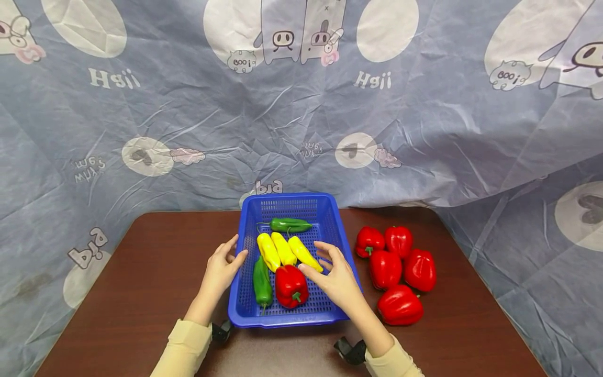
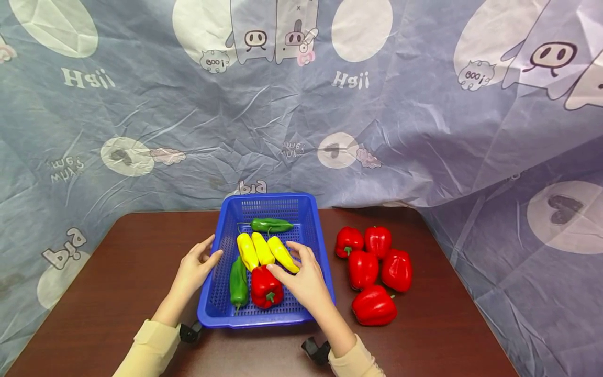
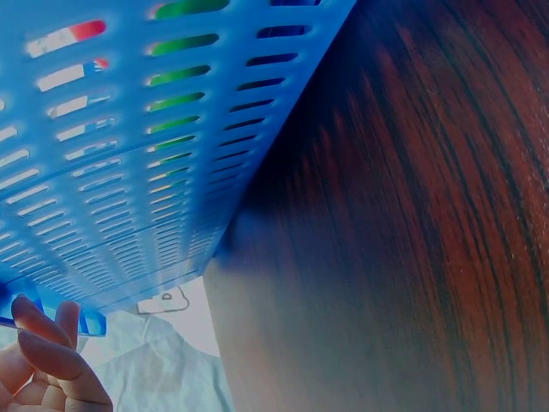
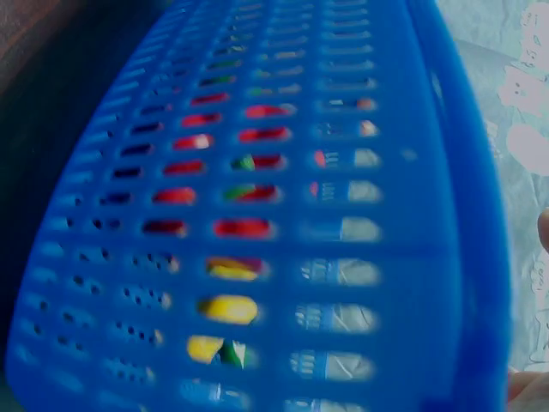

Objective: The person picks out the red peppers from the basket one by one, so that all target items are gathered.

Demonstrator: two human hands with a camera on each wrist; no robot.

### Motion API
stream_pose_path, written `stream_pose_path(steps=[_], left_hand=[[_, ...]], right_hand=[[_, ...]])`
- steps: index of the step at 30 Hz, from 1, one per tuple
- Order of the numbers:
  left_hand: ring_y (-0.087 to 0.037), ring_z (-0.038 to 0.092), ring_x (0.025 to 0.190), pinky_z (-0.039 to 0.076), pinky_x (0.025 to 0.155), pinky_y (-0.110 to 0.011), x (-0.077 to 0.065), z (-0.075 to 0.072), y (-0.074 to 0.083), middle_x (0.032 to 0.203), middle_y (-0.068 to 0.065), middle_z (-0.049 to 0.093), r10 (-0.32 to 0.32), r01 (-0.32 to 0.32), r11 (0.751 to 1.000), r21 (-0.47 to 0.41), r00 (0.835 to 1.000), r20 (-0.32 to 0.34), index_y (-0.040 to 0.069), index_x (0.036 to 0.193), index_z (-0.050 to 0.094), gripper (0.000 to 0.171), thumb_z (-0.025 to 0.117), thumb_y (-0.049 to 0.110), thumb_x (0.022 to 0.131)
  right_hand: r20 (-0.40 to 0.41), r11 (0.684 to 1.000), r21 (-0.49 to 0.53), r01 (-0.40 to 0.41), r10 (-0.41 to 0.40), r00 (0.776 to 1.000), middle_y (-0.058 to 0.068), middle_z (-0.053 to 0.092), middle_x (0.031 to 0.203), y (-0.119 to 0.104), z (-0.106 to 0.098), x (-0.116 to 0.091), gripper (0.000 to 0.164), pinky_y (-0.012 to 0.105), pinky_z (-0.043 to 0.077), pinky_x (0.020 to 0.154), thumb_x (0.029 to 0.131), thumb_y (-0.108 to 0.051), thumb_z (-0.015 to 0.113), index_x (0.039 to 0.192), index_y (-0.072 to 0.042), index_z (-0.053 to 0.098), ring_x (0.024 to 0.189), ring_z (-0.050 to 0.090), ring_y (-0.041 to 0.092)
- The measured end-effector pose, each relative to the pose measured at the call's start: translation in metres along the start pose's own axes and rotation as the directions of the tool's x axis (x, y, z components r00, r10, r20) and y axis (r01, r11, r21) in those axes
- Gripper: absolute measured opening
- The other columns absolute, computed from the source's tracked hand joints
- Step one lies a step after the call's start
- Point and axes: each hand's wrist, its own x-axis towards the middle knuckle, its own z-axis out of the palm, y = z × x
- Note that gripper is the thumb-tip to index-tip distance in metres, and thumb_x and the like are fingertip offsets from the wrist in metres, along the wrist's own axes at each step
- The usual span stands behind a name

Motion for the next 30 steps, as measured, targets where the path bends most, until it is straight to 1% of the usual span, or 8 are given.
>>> stream_pose_path(steps=[6, 11, 16, 20, 26, 30], left_hand=[[-0.018, 0.059, 0.077, 0.046, 0.062, -0.024, 0.001, -0.001, 0.002, 0.118, -0.018, 0.064, 0.001, -0.001, 1.000, 0.002, 1.000, 0.007, 0.003, 0.144, 0.049, 0.057, 0.068, 0.024, 0.094], [-0.019, 0.060, 0.077, 0.046, 0.062, -0.023, 0.001, -0.001, 0.002, 0.118, -0.019, 0.063, 0.002, -0.002, 1.000, 0.005, 1.000, 0.009, 0.002, 0.144, 0.049, 0.057, 0.068, 0.024, 0.094], [-0.020, 0.060, 0.078, 0.047, 0.062, -0.023, 0.001, 0.000, 0.002, 0.118, -0.020, 0.063, 0.004, -0.004, 1.000, 0.004, 1.000, 0.006, 0.002, 0.143, 0.049, 0.057, 0.068, 0.023, 0.094], [-0.020, 0.061, 0.079, 0.047, 0.062, -0.024, 0.001, 0.000, 0.002, 0.119, -0.020, 0.063, 0.004, -0.004, 1.000, 0.004, 1.000, 0.007, 0.002, 0.144, 0.049, 0.057, 0.068, 0.023, 0.094], [-0.020, 0.061, 0.079, 0.047, 0.063, -0.024, 0.001, -0.001, 0.000, 0.121, -0.019, 0.063, -0.008, 0.008, 1.000, 0.008, 1.000, 0.011, 0.003, 0.144, 0.049, 0.058, 0.067, 0.025, 0.094], [-0.019, 0.060, 0.079, 0.047, 0.063, -0.024, 0.001, 0.000, -0.002, 0.121, -0.019, 0.063, -0.007, 0.007, 1.000, 0.012, 1.000, 0.011, 0.004, 0.144, 0.049, 0.058, 0.067, 0.026, 0.094]], right_hand=[[0.024, 0.999, -0.034, -0.006, 0.007, 1.000, 0.013, 0.049, 0.141, 0.003, 0.011, 0.001, 0.067, 0.049, 0.043, 0.106, 0.083, -0.034, 0.078, 0.139, -0.010, 0.049, 0.131, 0.050, 0.032], [0.042, 0.999, -0.045, 0.007, -0.005, 0.999, 0.016, 0.049, 0.139, 0.006, 0.019, 0.002, 0.068, 0.050, 0.045, 0.104, 0.083, -0.034, 0.079, 0.137, -0.006, 0.049, 0.129, 0.051, 0.037], [0.054, 0.996, -0.087, 0.021, -0.016, 0.998, 0.018, 0.051, 0.137, 0.009, 0.027, 0.004, 0.070, 0.051, 0.044, 0.105, 0.081, -0.036, 0.080, 0.137, -0.004, 0.050, 0.126, 0.052, 0.038], [0.057, 0.986, -0.166, 0.026, -0.016, 0.998, 0.018, 0.052, 0.135, 0.010, 0.034, 0.006, 0.074, 0.052, 0.045, 0.103, 0.078, -0.041, 0.081, 0.136, -0.005, 0.051, 0.124, 0.054, 0.037], [0.064, 0.963, -0.268, 0.028, -0.011, 0.998, 0.021, 0.051, 0.134, 0.012, 0.043, 0.008, 0.081, 0.054, 0.050, 0.093, 0.075, -0.045, 0.081, 0.136, -0.001, 0.050, 0.118, 0.055, 0.037], [0.056, 0.944, -0.330, 0.016, 0.003, 0.998, 0.022, 0.053, 0.127, 0.013, 0.048, 0.009, 0.084, 0.052, 0.053, 0.086, 0.073, -0.045, 0.083, 0.134, 0.001, 0.050, 0.111, 0.056, 0.036]])
